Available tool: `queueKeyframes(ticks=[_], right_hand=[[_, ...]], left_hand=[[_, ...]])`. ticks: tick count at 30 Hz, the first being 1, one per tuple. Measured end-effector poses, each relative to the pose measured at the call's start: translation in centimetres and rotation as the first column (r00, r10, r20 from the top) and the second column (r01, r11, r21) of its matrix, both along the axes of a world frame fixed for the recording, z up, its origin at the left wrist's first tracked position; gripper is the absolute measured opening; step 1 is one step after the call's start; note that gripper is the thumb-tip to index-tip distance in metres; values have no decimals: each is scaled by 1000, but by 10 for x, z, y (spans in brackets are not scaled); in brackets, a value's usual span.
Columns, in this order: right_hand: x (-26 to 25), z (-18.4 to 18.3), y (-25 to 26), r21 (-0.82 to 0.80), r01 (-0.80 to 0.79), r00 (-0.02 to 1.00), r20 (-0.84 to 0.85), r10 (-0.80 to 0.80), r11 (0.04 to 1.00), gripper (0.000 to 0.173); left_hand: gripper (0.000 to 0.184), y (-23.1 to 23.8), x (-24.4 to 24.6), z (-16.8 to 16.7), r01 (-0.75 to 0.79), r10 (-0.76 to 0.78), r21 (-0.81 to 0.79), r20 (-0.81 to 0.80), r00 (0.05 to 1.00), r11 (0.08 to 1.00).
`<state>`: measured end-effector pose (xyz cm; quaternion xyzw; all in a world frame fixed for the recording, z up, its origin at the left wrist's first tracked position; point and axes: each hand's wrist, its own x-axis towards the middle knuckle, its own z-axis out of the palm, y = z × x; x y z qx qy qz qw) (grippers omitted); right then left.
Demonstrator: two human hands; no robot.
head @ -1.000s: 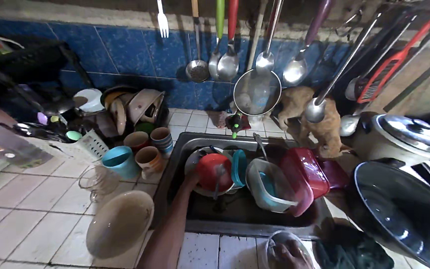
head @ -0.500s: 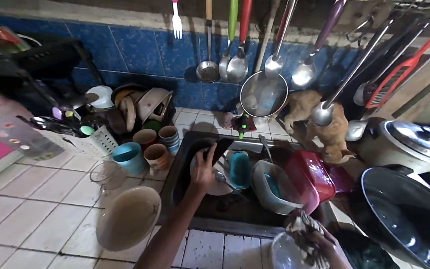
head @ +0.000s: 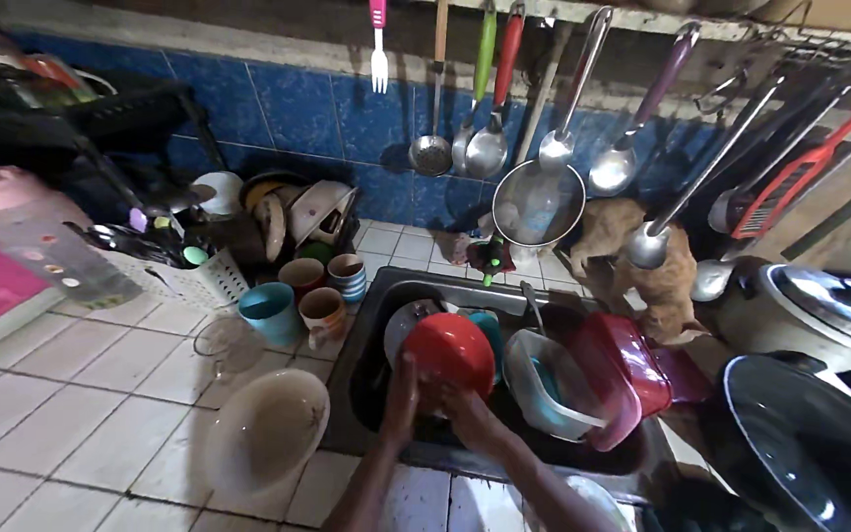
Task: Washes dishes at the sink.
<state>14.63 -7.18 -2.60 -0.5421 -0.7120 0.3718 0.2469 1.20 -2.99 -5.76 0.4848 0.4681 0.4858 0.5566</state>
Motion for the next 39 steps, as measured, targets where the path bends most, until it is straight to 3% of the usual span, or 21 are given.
queueKeyframes(ticks=[2,5,7,8,10,12,14,17,19,20,23,26,28,30,32,35,37,39], right_hand=[[22,-14,7,137,-129,963,254,91,982,37],[43,-5,41,265,-23,890,445,-101,964,37],[36,2,61,318,84,902,378,-207,945,38],[26,0,65,301,147,939,256,-228,942,37],[9,-1,59,180,146,979,118,-168,973,41],[3,4,45,44,6,984,178,-14,999,48],[18,-1,37,17,-77,941,332,67,997,43],[49,-4,46,198,-40,839,539,-75,979,39],[56,-10,62,400,-3,832,509,-219,916,41],[54,-9,66,425,10,874,436,-214,905,42],[30,5,49,261,-93,965,261,22,961,47],[17,19,21,142,-321,855,470,221,936,63],[24,29,13,147,-378,806,537,247,914,46],[37,52,18,72,-345,873,391,292,936,44],[52,73,24,25,-224,971,93,221,974,52],[81,87,36,-103,-37,959,-285,6,994,44],[94,77,46,-58,110,893,-434,-124,992,47],[101,65,58,48,332,782,-572,-247,942,45]], left_hand=[[55,8,-19,2,-35,38,42,-76,996,999],[54,-1,-15,2,18,-17,-171,7,1000,985],[52,-8,3,3,112,-72,-275,152,986,955],[52,-8,10,2,156,-97,-297,205,974,942],[53,2,16,1,169,-112,-278,208,972,946],[55,17,7,-3,79,-64,-183,90,994,980],[55,30,-10,-10,32,-32,-55,7,999,998],[53,27,-14,-3,30,-34,-88,-40,999,996],[53,20,-5,5,109,-111,-169,-3,994,980],[52,19,1,9,136,-134,-191,23,991,972],[51,34,2,11,222,-215,-131,71,974,966],[52,57,-18,15,262,-252,-137,84,964,955],[51,64,-28,26,345,-338,-252,74,938,904],[59,68,-29,32,449,-466,-322,29,884,833],[64,64,-31,31,549,-571,-278,3,821,788],[45,45,-35,36,599,-603,-73,-57,795,797],[39,28,-33,33,622,-619,-17,88,781,783],[43,9,-24,31,609,-578,45,375,725,792]])
